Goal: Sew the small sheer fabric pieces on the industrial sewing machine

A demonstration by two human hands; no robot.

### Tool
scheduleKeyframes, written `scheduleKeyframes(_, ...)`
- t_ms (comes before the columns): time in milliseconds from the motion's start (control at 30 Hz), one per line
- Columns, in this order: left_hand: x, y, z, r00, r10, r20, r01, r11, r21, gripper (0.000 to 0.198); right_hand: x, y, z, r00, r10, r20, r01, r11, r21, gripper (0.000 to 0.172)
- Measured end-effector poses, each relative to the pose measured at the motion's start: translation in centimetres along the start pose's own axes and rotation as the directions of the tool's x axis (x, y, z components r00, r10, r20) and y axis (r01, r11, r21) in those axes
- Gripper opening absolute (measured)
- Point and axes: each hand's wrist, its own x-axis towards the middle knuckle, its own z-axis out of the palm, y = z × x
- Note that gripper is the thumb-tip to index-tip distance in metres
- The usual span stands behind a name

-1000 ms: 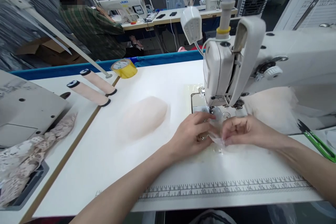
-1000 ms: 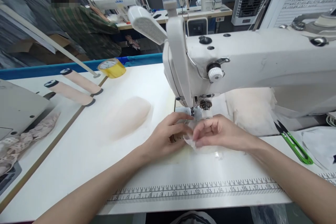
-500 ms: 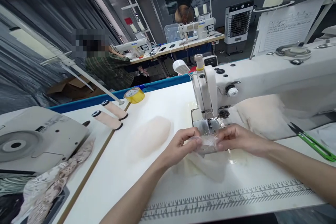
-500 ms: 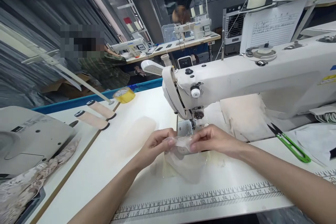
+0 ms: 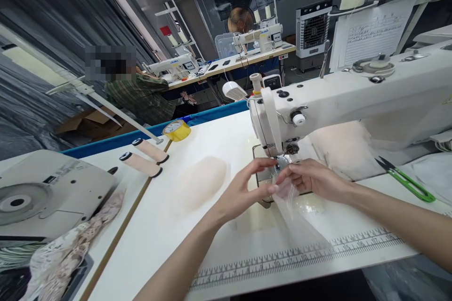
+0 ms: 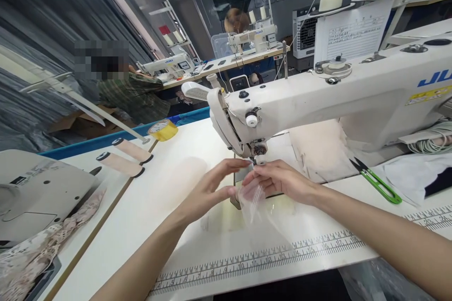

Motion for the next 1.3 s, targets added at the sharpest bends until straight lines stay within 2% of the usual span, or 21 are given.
scheduleKeyframes(33,0.3,-0.6,0.3,0.997,-0.027,0.074,0.031,0.998,-0.057,0.048,0.0,0.0,0.1,1.0,-0.004,0.015,0.003,1.0,0.002,0.033)
scheduleKeyframes(100,0.8,-1.4,0.6,0.972,-0.093,0.215,0.128,0.98,-0.152,0.052,-0.1,0.1,0.2,1.0,-0.014,0.023,0.015,0.999,-0.029,0.026)
scheduleKeyframes(200,0.9,-1.5,0.1,0.921,-0.199,0.334,0.272,0.943,-0.189,0.045,-0.1,0.2,0.2,1.0,-0.019,0.016,0.02,0.995,-0.101,0.016)
scheduleKeyframes(267,0.6,-1.2,-0.6,0.867,-0.286,0.409,0.374,0.914,-0.155,0.037,-0.2,0.1,0.1,1.0,-0.011,0.02,0.013,0.991,-0.132,0.021)
scheduleKeyframes(333,-0.1,-0.9,-1.5,0.825,-0.361,0.434,0.45,0.885,-0.12,0.027,-0.3,0.1,0.1,0.999,-0.011,0.032,0.016,0.985,-0.171,0.022)
scheduleKeyframes(400,-1.4,-0.7,-2.3,0.849,-0.367,0.381,0.45,0.88,-0.153,0.021,-0.5,0.1,0.2,0.999,-0.011,0.044,0.022,0.969,-0.244,0.019)
scheduleKeyframes(467,-3.4,-0.8,-2.8,0.899,-0.323,0.295,0.4,0.88,-0.256,0.021,-0.5,0.3,0.8,0.998,0.007,0.063,0.013,0.949,-0.316,0.018)
scheduleKeyframes(533,-5.6,-1.1,-3.3,0.921,-0.307,0.239,0.379,0.846,-0.376,0.024,-0.3,0.6,1.7,0.994,0.057,0.089,-0.023,0.94,-0.341,0.021)
scheduleKeyframes(600,-7.8,-1.5,-3.9,0.917,-0.362,0.167,0.397,0.798,-0.453,0.028,0.4,1.0,3.0,0.987,0.105,0.121,-0.057,0.935,-0.351,0.032)
scheduleKeyframes(633,-8.7,-1.6,-4.5,0.909,-0.406,0.092,0.401,0.794,-0.456,0.028,1.0,1.0,3.8,0.987,0.109,0.121,-0.056,0.926,-0.373,0.038)
scheduleKeyframes(700,-9.8,-2.0,-6.4,0.876,-0.459,-0.147,0.382,0.848,-0.367,0.028,2.7,1.0,5.4,0.99,0.083,0.111,-0.027,0.901,-0.434,0.047)
scheduleKeyframes(733,-9.9,-2.1,-7.7,0.851,-0.444,-0.28,0.37,0.886,-0.28,0.029,3.8,0.9,6.2,0.992,0.06,0.107,-0.005,0.889,-0.457,0.048)
scheduleKeyframes(800,-9.3,-2.6,-10.7,0.834,-0.335,-0.439,0.374,0.927,0.004,0.033,6.7,0.8,7.5,0.995,-0.019,0.101,0.062,0.897,-0.438,0.051)
scheduleKeyframes(900,-6.6,-4.0,-14.7,0.83,-0.294,-0.474,0.396,0.909,0.131,0.035,11.6,1.3,8.2,0.989,-0.146,0.035,0.148,0.91,-0.386,0.06)
scheduleKeyframes(967,-4.6,-5.5,-16.3,0.834,-0.289,-0.469,0.425,0.88,0.213,0.033,14.2,2.1,7.9,0.989,-0.144,0.013,0.139,0.919,-0.368,0.069)
scheduleKeyframes(1100,-2.7,-8.8,-16.8,0.792,-0.251,-0.557,0.511,0.772,0.378,0.028,16.8,3.6,6.8,0.999,-0.033,0.007,0.032,0.875,-0.482,0.077)
scheduleKeyframes(1200,-3.1,-10.3,-15.9,0.752,-0.153,-0.641,0.561,0.66,0.5,0.026,17.1,3.9,6.4,0.999,0.03,0.021,-0.012,0.809,-0.588,0.077)
scheduleKeyframes(1300,-3.8,-10.8,-14.8,0.748,-0.07,-0.66,0.584,0.542,0.605,0.03,17.2,3.6,6.5,0.999,0.049,0.023,-0.017,0.69,-0.724,0.069)
